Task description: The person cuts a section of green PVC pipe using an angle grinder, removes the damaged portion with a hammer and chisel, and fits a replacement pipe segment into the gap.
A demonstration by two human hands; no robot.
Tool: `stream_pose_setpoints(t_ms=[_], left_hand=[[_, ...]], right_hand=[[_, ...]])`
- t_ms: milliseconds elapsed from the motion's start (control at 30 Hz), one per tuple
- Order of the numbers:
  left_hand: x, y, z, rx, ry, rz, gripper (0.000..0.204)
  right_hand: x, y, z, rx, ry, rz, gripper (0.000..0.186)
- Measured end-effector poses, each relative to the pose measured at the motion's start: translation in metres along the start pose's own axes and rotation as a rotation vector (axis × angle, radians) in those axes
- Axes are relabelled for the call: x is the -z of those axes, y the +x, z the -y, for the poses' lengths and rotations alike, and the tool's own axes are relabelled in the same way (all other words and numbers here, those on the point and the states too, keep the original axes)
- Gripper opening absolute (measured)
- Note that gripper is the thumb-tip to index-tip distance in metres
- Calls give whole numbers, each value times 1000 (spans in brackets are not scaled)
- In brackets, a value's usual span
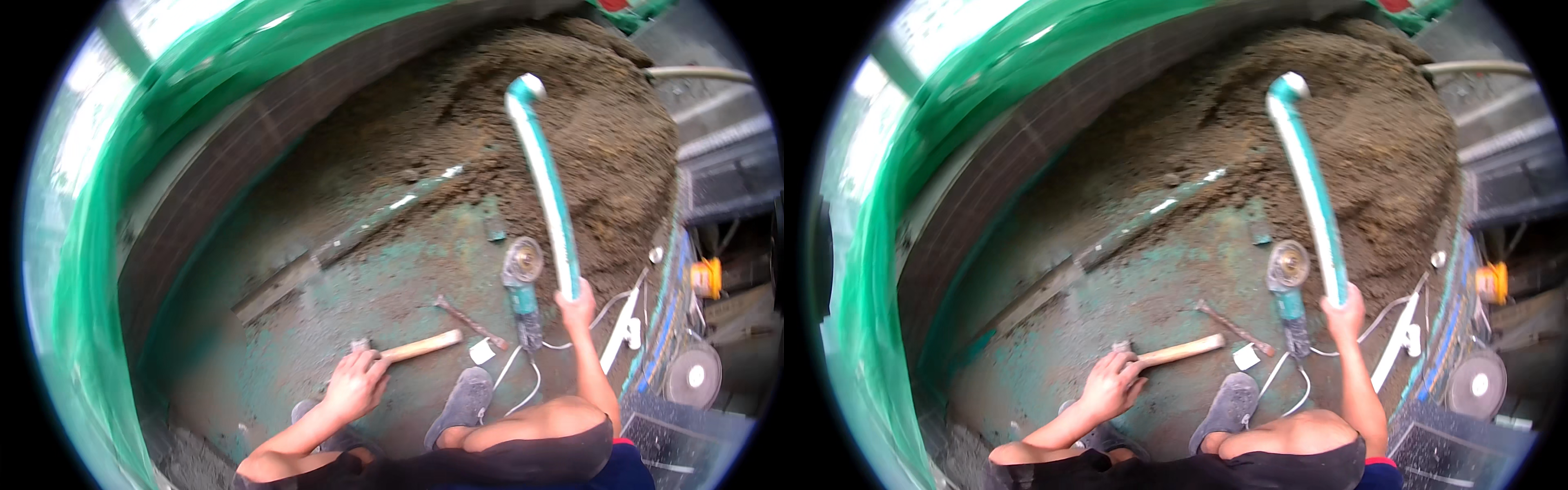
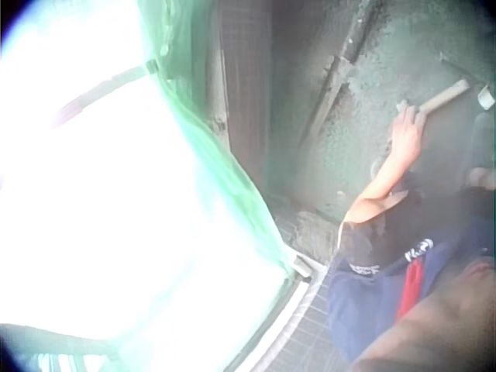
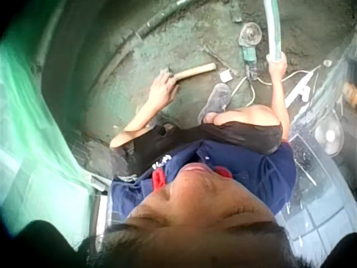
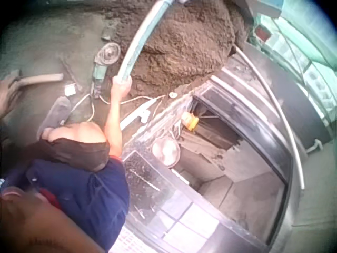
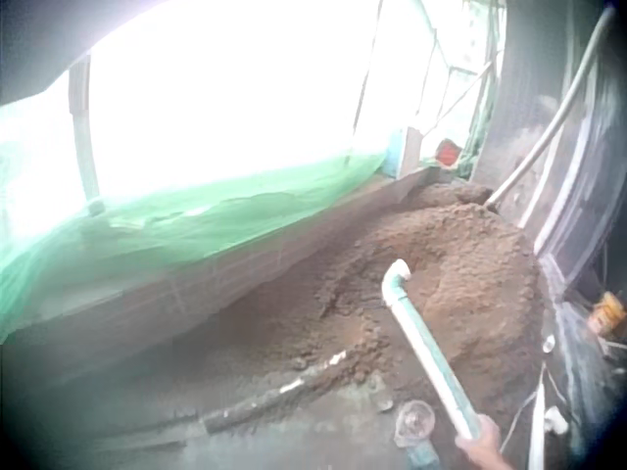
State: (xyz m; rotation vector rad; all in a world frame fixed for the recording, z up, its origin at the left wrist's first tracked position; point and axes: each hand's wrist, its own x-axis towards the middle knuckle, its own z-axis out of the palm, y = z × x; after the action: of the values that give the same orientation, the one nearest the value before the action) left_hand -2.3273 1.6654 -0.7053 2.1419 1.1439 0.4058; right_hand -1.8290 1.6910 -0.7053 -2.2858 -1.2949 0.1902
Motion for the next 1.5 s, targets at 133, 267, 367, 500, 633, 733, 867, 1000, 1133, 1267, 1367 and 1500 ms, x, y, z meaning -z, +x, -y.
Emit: stream_pose_setpoints(t_ms=[133,267,367,500,633,733,867,1000,1133,1267,1367,1500], left_hand=[[-18,-21,22,112,-42,-33,16],[-28,-27,36,210,-27,-89,14],[-33,-21,38,210,-5,-138,22],[-35,-17,35,203,18,-92,26],[-48,-16,35,193,-8,-128,24],[-52,-14,33,194,-5,-156,23],[-45,-8,29,138,-62,-186,22],[-39,-8,20,156,-237,-147,20],[-33,-16,13,197,-381,-95,21],[-25,-20,8,241,-723,47,28],[-19,-3,-10,331,-928,83,35],[-22,-15,-7,540,-1387,55,39]], right_hand=[[0,-25,-85,-48,-59,39,46],[-13,-33,-110,-65,-108,94,50],[-3,-16,-95,-100,-267,275,57],[-7,-14,-85,147,-464,58,61],[-17,-42,37,148,-153,345,35],[-60,-84,81,503,-234,633,32],[-89,-89,78,451,-358,850,29],[-90,-89,69,479,-389,953,25],[-88,-81,83,572,-319,981,23],[-66,-93,129,642,-160,956,24],[-50,-119,184,769,109,996,27],[-78,-150,210,832,505,1163,22]])
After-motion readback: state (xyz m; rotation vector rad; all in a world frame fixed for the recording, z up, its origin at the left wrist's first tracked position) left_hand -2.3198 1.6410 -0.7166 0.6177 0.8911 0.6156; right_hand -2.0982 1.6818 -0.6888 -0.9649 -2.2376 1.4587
